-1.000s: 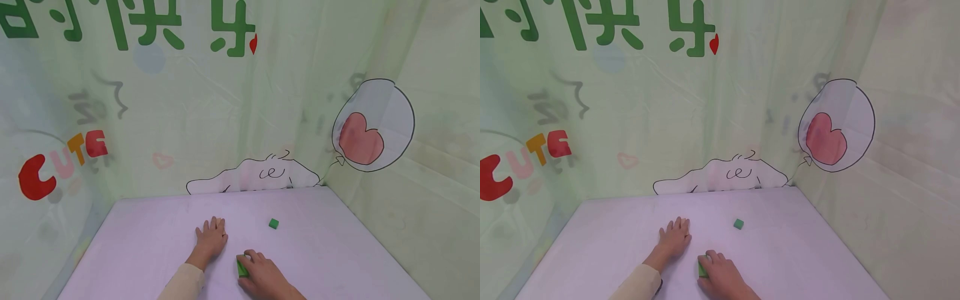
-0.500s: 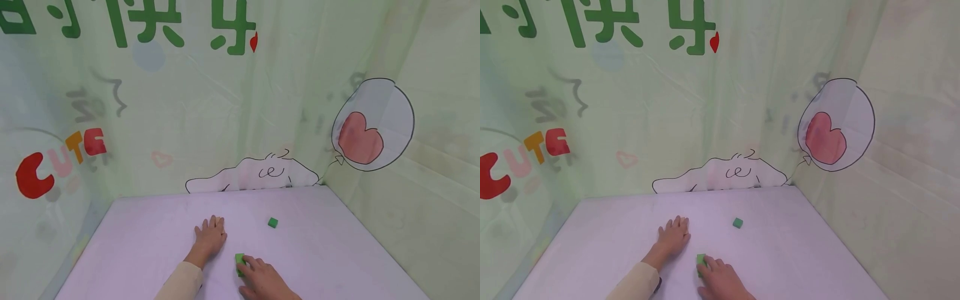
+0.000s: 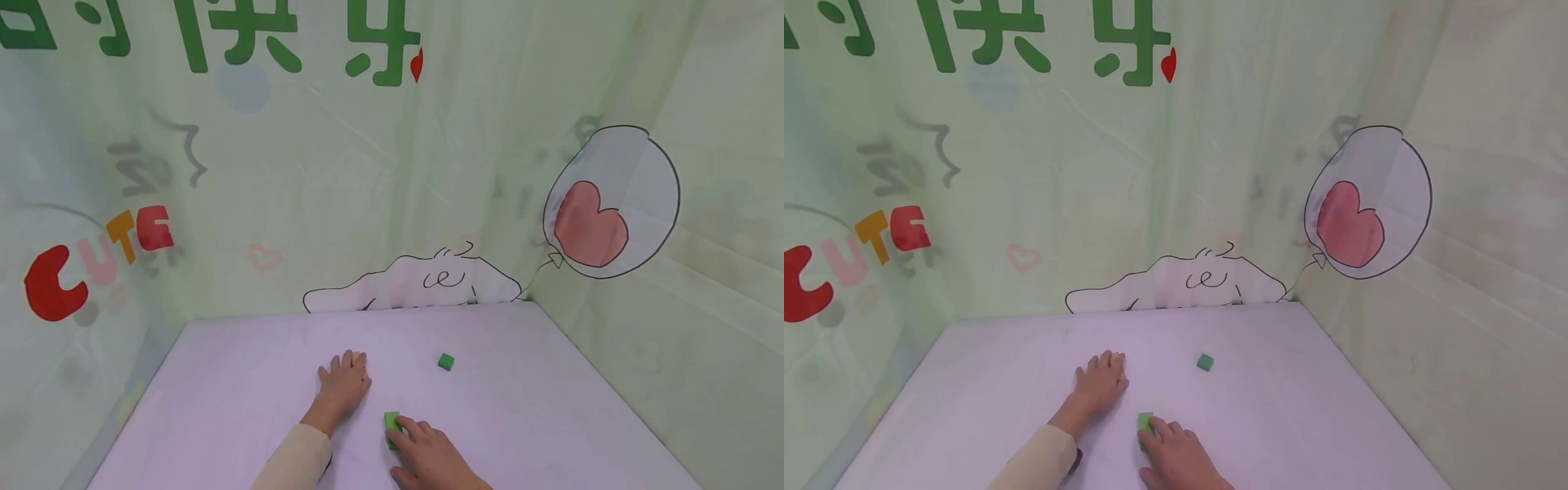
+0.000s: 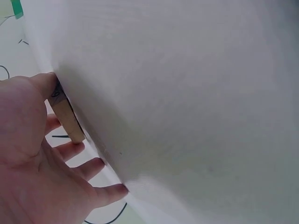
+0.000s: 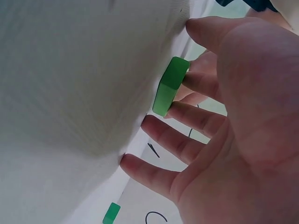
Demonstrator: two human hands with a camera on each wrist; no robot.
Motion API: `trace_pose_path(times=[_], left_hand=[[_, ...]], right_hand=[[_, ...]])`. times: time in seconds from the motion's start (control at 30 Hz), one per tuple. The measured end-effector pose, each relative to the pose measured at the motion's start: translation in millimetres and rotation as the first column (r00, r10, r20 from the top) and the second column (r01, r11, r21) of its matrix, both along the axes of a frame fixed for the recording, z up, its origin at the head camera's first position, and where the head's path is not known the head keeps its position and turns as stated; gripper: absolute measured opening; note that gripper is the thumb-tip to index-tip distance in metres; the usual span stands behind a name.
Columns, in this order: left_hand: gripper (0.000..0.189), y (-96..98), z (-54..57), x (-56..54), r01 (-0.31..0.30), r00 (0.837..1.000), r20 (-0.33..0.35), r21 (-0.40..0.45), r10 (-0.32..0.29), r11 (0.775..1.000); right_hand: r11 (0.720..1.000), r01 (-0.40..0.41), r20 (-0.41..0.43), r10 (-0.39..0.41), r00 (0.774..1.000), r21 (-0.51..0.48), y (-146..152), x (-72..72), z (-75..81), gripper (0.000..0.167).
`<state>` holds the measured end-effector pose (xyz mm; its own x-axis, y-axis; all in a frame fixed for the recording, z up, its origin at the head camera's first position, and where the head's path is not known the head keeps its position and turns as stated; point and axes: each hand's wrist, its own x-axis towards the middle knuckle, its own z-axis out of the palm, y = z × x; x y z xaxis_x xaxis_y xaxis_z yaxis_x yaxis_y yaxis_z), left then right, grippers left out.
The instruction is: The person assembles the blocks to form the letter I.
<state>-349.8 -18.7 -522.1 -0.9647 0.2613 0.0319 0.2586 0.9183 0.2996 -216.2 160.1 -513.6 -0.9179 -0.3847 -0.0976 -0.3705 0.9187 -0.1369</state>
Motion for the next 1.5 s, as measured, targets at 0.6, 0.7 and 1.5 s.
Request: trace_pose_path(times=[0.6,0.7,1.5], left_hand=[[0.054,3.8,-1.8,3.1,0.061,0.997,-0.054,0.054,-0.058,0.997],[0.054,5.7,-2.6,4.5,0.070,0.996,-0.060,0.057,-0.067,0.996],[0.055,16.7,-2.5,14.8,0.141,0.990,-0.044,0.102,-0.138,0.985]], right_hand=[[1.000,0.015,0.013,-0.015,1.000,0.012,-0.2,1.0,-3.2,0.057],[1.000,0.010,0.014,-0.010,1.000,0.012,0.1,1.9,-3.4,0.057],[0.999,-0.030,-0.022,0.030,0.999,-0.024,7.9,4.3,-3.8,0.058]])
